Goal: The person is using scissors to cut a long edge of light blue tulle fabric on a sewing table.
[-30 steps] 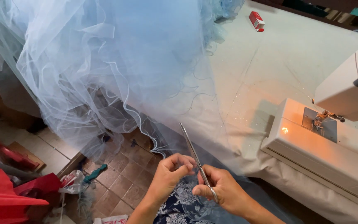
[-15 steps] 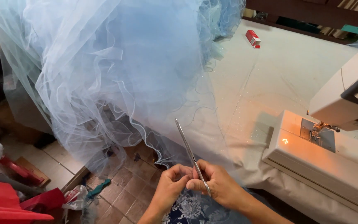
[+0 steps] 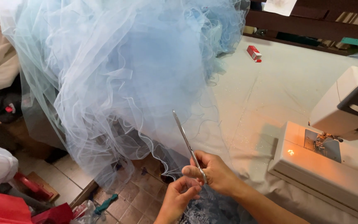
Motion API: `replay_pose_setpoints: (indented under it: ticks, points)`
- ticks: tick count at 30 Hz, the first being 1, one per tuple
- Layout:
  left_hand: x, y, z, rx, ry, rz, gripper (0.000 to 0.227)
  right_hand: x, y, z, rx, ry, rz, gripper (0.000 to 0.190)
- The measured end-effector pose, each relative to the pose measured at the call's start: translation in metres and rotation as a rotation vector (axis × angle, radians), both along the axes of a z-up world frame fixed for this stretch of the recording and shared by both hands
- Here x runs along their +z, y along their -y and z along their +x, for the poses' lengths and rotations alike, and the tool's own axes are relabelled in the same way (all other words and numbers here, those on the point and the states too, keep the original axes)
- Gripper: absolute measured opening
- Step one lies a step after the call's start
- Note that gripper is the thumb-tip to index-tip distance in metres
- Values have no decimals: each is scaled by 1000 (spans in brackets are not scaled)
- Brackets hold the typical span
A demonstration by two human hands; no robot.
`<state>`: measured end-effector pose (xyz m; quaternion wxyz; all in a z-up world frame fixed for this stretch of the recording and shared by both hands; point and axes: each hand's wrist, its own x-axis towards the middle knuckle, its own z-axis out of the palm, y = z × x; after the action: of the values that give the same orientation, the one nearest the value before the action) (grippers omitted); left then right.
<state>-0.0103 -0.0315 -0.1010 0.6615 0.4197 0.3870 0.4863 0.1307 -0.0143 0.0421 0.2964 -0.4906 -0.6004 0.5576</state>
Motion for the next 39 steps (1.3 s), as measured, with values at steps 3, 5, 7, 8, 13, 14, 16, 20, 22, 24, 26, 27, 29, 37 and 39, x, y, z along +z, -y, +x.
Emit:
replay_pose_setpoints:
  ticks: [3, 5, 7, 8, 13, 14, 16, 20, 22, 24, 26, 27, 29, 37, 39]
  points:
    - [-4, -1, 1, 13, 30, -3, 12, 7, -6, -4, -16, 18, -11, 47]
    - [3, 0, -1, 9, 55, -6, 13, 10, -10, -7, -18, 34, -6, 45]
    - [16, 2, -3, -11, -51, -56, 15, 16, -15, -11, -24, 13, -4, 44]
    - [17, 2, -3, -15, -54, -51, 15, 20, -16, -13, -28, 10, 1, 44]
    - [21, 3, -2, 6, -42, -114, 13, 35, -24, -21, -52, 61, -18, 44]
    - [13, 0, -2, 5, -45, -111, 13, 36, -26, -22, -54, 59, -15, 44]
    - [-1, -6, -2, 10, -14, -132, 14, 39, -31, -24, -29, 80, 11, 45]
    - [18, -1, 0, 25, -37, -165, 16, 55, -36, -32, -38, 63, -1, 43]
    - [20, -1, 1, 26, -46, -250, 16, 63, -37, -36, -92, 48, -16, 47]
    - [8, -5, 0, 14, -46, -226, 13, 63, -42, -37, -86, 27, -6, 47]
    - [8, -6, -1, -2, -46, -203, 12, 63, -47, -38, -85, 6, 1, 47]
    - [13, -5, -2, -16, -50, -248, 14, 64, -50, -39, -82, 3, 1, 48]
    - [22, -4, -5, -35, -63, -289, 17, 65, -55, -41, -86, -8, 6, 49]
    - [7, -5, -2, 33, -180, -236, 18, 76, -68, -45, -76, -22, -35, 54]
    - [-1, -8, -3, 21, -233, -207, 19, 76, -73, -46, -88, -39, -43, 54]
